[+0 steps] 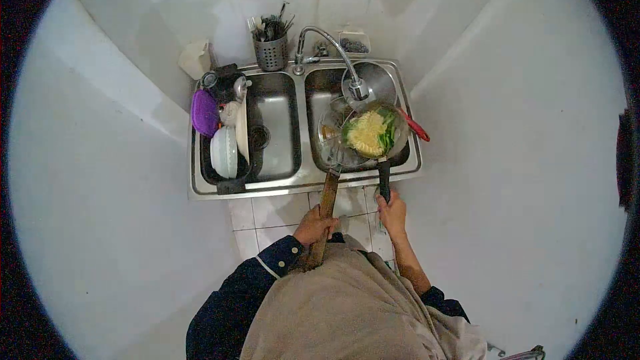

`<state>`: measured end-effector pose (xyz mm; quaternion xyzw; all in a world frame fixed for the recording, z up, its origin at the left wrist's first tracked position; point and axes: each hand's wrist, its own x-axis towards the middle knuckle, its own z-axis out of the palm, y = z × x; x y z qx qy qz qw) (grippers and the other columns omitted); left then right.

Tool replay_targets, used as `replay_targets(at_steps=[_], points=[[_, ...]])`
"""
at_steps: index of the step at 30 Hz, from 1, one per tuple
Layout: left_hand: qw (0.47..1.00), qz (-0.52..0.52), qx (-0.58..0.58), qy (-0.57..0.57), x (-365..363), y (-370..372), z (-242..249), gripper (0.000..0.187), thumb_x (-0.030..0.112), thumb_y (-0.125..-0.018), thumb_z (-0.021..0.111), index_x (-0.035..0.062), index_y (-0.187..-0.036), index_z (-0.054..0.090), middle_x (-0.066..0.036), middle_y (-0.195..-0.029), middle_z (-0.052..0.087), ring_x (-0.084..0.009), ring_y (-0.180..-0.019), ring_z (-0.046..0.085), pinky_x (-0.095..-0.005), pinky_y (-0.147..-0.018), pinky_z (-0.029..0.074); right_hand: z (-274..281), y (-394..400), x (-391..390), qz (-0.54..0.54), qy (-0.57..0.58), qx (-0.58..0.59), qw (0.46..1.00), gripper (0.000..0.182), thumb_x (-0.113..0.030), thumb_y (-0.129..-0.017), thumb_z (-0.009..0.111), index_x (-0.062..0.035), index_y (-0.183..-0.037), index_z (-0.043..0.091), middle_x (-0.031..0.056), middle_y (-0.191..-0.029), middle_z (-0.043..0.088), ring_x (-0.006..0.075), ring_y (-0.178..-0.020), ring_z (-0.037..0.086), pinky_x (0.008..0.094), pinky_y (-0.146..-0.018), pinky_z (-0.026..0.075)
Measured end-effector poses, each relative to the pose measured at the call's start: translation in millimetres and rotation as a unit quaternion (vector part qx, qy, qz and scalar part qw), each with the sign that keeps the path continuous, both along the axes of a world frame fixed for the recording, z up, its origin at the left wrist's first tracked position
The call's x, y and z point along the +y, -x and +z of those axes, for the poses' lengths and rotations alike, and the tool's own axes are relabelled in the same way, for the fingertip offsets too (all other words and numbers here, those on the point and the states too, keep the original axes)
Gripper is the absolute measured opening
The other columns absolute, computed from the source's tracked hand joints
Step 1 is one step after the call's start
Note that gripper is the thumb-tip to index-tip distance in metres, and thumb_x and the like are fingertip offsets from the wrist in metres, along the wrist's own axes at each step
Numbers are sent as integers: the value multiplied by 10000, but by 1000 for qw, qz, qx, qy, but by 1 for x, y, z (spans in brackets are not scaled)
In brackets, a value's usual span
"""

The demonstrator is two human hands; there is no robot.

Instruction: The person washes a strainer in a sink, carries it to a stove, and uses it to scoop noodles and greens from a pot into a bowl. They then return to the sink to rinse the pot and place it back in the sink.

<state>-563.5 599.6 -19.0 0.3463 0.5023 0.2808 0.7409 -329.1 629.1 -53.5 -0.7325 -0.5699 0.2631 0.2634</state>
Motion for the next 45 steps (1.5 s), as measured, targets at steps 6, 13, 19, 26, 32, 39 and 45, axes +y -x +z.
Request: replay_targets(at_steps=[6,13,19,26,32,39,45], points=[[999,15,25,-17,-13,6,-10,227,121,-805,623,25,-897,439,-46,-655,522,-138,-514,521,-275,-464,460,8,9,-5,32,-6,-76,997,256,-231,-816,594,0,-920,555,213,-713,603,409,-693,589,466,-608,452],[999,37,-26,3,-20,17,1,221,111,-793,628,25,-890,449,-43,-640,522,-144,-519,523,-288,-479,476,3,16,-10,85,-11,-186,979,295,-207,-835,569,8,-1017,481,217,-772,612,394,-699,597,468,-615,469],[998,43,-36,6,-26,25,0,196,111,-787,628,14,-843,468,-51,-632,527,-150,-515,525,-290,-473,477,-14,23,-13,96,-60,-233,966,228,-197,-837,559,-23,-949,462,194,-837,594,380,-732,589,469,-611,467],[996,62,-64,-17,-29,37,-18,209,125,-778,633,-5,-812,474,-62,-637,543,-155,-511,538,-286,-480,478,-8,34,-7,102,-58,-277,954,181,-159,-822,560,-43,-930,473,158,-831,561,355,-757,568,460,-604,460],[997,45,-64,-8,-34,44,-34,210,131,-785,630,-2,-788,467,-67,-635,550,-166,-508,558,-286,-486,479,-5,36,-5,93,-98,-322,937,280,-131,-793,578,-48,-1044,488,134,-807,534,334,-746,557,443,-589,463],[996,32,-79,-1,-35,48,-40,239,141,-777,641,10,-847,453,-66,-639,555,-163,-498,558,-288,-483,474,10,37,-5,116,-114,-312,936,403,-121,-767,593,-48,-1142,462,142,-822,528,328,-752,557,435,-577,454],[993,40,-112,-16,-35,52,-25,211,130,-769,640,23,-831,470,-51,-629,547,-150,-486,536,-286,-479,473,-11,35,-7,125,-127,-296,938,367,-139,-798,570,-55,-1140,466,145,-837,530,337,-746,558,444,-569,451]])
